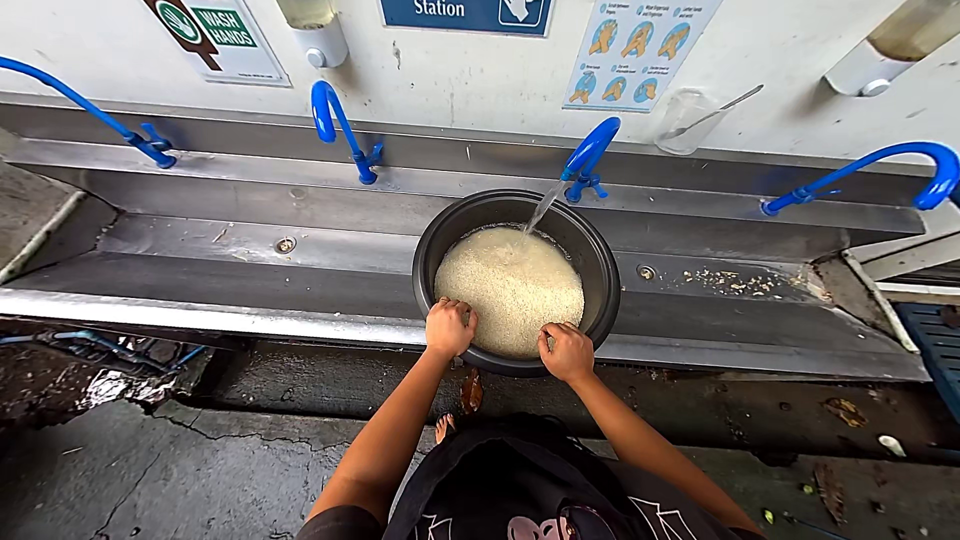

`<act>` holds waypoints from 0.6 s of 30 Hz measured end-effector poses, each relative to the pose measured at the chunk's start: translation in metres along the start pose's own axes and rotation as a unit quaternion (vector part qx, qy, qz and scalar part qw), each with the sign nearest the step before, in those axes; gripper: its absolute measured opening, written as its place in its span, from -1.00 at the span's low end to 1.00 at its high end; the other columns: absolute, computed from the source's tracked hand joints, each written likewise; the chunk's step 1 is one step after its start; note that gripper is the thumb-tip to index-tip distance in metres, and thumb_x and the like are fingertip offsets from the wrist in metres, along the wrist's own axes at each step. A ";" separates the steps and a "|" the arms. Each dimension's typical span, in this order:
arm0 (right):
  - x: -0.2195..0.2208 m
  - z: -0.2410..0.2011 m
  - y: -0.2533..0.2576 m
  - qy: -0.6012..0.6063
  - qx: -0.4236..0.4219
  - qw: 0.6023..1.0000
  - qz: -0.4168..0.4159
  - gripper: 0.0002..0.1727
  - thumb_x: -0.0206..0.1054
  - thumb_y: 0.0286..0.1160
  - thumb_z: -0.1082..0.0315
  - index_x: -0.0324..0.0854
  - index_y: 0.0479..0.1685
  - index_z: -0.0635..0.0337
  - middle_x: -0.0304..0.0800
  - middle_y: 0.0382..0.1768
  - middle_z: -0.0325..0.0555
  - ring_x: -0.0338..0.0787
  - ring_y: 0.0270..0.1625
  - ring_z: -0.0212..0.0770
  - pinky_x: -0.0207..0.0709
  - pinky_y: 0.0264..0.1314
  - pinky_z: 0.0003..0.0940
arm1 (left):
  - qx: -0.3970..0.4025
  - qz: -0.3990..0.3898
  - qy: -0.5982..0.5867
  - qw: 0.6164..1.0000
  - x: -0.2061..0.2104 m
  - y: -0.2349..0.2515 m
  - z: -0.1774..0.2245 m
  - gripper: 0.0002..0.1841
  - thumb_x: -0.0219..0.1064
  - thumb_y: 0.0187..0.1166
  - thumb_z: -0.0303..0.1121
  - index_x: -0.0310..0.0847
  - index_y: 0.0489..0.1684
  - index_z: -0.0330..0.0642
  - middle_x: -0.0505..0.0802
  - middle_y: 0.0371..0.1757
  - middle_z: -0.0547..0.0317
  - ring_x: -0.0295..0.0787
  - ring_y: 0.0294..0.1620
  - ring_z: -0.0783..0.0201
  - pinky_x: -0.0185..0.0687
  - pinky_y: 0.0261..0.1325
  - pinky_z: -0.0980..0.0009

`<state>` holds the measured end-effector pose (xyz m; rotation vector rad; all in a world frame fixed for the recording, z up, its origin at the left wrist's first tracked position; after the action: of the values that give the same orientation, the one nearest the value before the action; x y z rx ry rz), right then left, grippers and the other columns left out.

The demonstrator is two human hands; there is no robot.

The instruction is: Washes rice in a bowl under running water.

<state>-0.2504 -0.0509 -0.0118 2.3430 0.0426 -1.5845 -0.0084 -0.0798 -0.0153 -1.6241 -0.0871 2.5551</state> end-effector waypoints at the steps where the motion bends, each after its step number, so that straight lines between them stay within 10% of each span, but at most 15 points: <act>1: 0.000 0.000 0.000 0.001 0.000 1.000 0.000 -0.59 0.11 0.51 0.14 0.83 -0.36 0.17 0.92 -0.35 -0.02 0.91 -0.15 0.06 0.69 -0.10 0.02 | -0.001 -0.002 0.001 1.000 0.000 0.000 0.000 -0.53 0.03 0.73 -0.09 0.84 0.09 -0.20 0.90 0.17 -0.05 0.72 0.41 -0.05 0.45 0.54 0.02; 18: 0.000 0.000 0.000 -0.005 0.001 1.000 0.006 -0.59 0.09 0.51 0.13 0.82 -0.38 0.15 0.91 -0.37 -0.03 0.91 -0.17 0.04 0.69 -0.12 0.00 | 0.002 0.009 -0.003 1.000 -0.001 0.000 0.000 -0.54 0.04 0.72 -0.10 0.85 0.06 -0.20 0.91 0.15 -0.04 0.73 0.39 -0.05 0.47 0.52 0.03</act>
<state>-0.2504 -0.0509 -0.0120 2.3321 0.0259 -1.5910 -0.0079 -0.0798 -0.0146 -1.6246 -0.0689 2.5718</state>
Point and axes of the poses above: each hand's wrist, its own y-axis towards the middle knuckle, its own x-axis out of the palm, z = x × y, the point moved 8 cm from there along y, towards the middle knuckle
